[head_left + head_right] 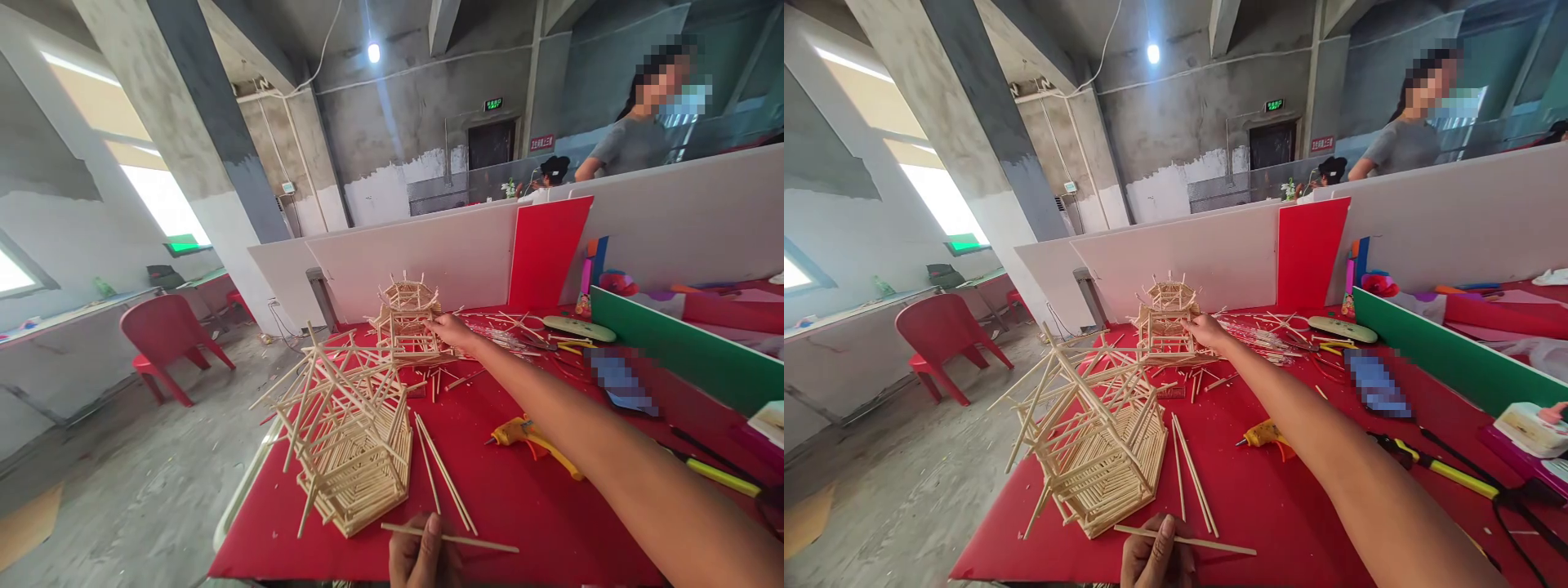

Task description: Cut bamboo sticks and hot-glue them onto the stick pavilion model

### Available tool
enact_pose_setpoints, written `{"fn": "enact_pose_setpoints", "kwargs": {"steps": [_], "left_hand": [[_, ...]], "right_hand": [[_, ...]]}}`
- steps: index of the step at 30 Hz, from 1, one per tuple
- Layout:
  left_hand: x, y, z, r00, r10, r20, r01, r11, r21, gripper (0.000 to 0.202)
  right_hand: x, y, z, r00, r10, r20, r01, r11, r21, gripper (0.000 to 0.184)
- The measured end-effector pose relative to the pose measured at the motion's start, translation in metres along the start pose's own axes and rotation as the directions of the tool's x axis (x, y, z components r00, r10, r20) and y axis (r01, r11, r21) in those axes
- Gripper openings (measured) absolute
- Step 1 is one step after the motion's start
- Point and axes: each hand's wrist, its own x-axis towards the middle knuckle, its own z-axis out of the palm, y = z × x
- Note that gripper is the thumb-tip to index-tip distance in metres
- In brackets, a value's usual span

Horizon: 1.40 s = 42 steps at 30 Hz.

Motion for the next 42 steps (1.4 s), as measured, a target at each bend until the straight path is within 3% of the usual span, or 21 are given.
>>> {"fn": "enact_pose_setpoints", "kwargs": {"steps": [17,24,33,38,42], "left_hand": [[0.000,-0.002,-0.003,0.997,-0.033,0.072,0.035,0.999,-0.031,0.054],[0.000,-0.001,-0.009,0.989,-0.002,0.146,0.000,1.000,0.013,0.054],[-0.001,0.004,-0.010,0.985,-0.028,0.169,0.025,0.999,0.019,0.054],[0.000,0.009,-0.010,0.990,-0.051,0.133,0.059,0.997,-0.059,0.055],[-0.006,0.026,-0.008,0.996,-0.060,0.072,0.066,0.994,-0.083,0.058]], "right_hand": [[-0.003,0.013,0.007,0.991,-0.105,-0.083,0.100,0.992,-0.072,0.034],[-0.024,0.033,0.028,0.971,-0.203,-0.128,0.187,0.974,-0.125,0.041],[-0.040,0.063,0.057,0.987,-0.143,-0.079,0.130,0.980,-0.150,0.031],[-0.061,0.060,0.051,0.990,-0.128,-0.051,0.118,0.979,-0.167,0.033],[-0.093,0.053,0.036,0.990,-0.137,-0.041,0.128,0.977,-0.170,0.026]]}}
